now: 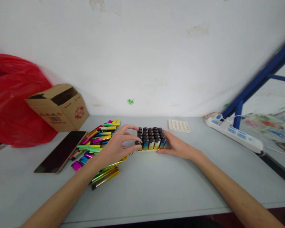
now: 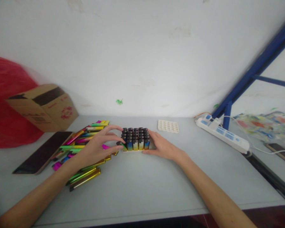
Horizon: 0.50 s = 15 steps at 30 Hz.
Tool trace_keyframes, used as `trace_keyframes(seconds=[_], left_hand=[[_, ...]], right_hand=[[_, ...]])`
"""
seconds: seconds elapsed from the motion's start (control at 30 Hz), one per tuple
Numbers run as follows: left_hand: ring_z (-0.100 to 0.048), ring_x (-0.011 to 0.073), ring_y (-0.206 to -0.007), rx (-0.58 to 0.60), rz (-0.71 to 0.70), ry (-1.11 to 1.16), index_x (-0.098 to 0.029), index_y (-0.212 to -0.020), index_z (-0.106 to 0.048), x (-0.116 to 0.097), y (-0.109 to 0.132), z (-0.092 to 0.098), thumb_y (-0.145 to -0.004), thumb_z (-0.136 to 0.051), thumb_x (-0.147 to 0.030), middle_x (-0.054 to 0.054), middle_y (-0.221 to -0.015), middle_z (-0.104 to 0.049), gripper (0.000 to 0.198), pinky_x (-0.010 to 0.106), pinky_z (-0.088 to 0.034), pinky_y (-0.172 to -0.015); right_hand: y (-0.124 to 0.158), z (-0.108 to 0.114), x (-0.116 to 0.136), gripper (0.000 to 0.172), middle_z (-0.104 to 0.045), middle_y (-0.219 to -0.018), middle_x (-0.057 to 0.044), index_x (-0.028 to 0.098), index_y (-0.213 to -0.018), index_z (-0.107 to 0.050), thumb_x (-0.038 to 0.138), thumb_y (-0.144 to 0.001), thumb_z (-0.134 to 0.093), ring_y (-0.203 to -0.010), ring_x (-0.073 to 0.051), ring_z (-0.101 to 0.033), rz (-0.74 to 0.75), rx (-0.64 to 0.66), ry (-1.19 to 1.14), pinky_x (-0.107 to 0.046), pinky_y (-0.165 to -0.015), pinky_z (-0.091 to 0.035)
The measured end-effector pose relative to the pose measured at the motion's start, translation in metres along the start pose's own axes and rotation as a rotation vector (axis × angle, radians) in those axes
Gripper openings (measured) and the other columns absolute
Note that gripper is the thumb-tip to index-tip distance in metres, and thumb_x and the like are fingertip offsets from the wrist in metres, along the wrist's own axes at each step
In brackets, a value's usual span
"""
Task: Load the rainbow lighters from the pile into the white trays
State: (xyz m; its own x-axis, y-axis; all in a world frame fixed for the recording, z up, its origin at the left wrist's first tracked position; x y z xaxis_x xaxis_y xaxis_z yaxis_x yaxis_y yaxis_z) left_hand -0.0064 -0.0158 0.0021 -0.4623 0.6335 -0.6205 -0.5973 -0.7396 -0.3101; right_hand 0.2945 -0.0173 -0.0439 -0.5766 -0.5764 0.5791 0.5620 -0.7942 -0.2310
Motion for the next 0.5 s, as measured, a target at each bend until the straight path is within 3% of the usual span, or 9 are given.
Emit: trace_keyframes(seconds=[0.2, 0.37, 0.5], left_hand=[[-0.060, 0.0276, -0.114, -0.065, -0.065, -0.095, -0.027, -0.103, -0.079, 0.003, 0.000, -0.006, -0.094, -0.066, -0.038, 0.010, -0.144, -0.050, 0.018, 0.038, -0.064, -0.080], [-0.059, 0.0241, -0.114, -0.119, -0.114, -0.138, -0.035, -0.131, -0.066, 0.003, 0.001, -0.013, -0.098, -0.061, -0.032, 0.009, -0.145, -0.049, 0.033, 0.030, -0.064, -0.071], [-0.057, 0.0267, -0.124, -0.185, -0.118, -0.185, -0.029, -0.134, -0.060, -0.002, 0.000, -0.007, -0.099, -0.059, -0.034, 0.011, -0.138, -0.054, 0.035, 0.042, -0.058, -0.098]], right_hand=[[-0.001, 0.000, -0.001, 0.093, -0.046, -0.158, -0.018, 0.020, -0.159, -0.030, 0.054, -0.086, -0.077, -0.144, -0.035, -0.047, -0.005, 0.002, 0.004, -0.055, -0.122, -0.037], [0.000, -0.003, -0.004, 0.095, -0.050, -0.154, -0.018, 0.020, -0.157, -0.032, 0.054, -0.083, -0.080, -0.140, -0.036, -0.051, -0.018, -0.031, 0.024, -0.055, -0.119, -0.041], [0.000, -0.007, -0.004, 0.084, -0.059, -0.141, -0.019, 0.018, -0.149, -0.043, 0.055, -0.082, -0.080, -0.128, -0.037, -0.059, -0.028, -0.081, 0.083, -0.055, -0.110, -0.049]])
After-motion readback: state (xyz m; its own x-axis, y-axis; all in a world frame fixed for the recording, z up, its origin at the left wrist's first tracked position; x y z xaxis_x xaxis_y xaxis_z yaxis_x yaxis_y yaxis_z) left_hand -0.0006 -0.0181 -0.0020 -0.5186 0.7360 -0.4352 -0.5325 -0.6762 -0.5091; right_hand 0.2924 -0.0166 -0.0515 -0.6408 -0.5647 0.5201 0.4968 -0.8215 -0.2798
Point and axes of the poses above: each hand's wrist, its own y-axis away from the middle knuckle, its own z-axis out of the back of the hand, x = y × z, the point moved 1 cm from there along -y, towards the middle knuckle
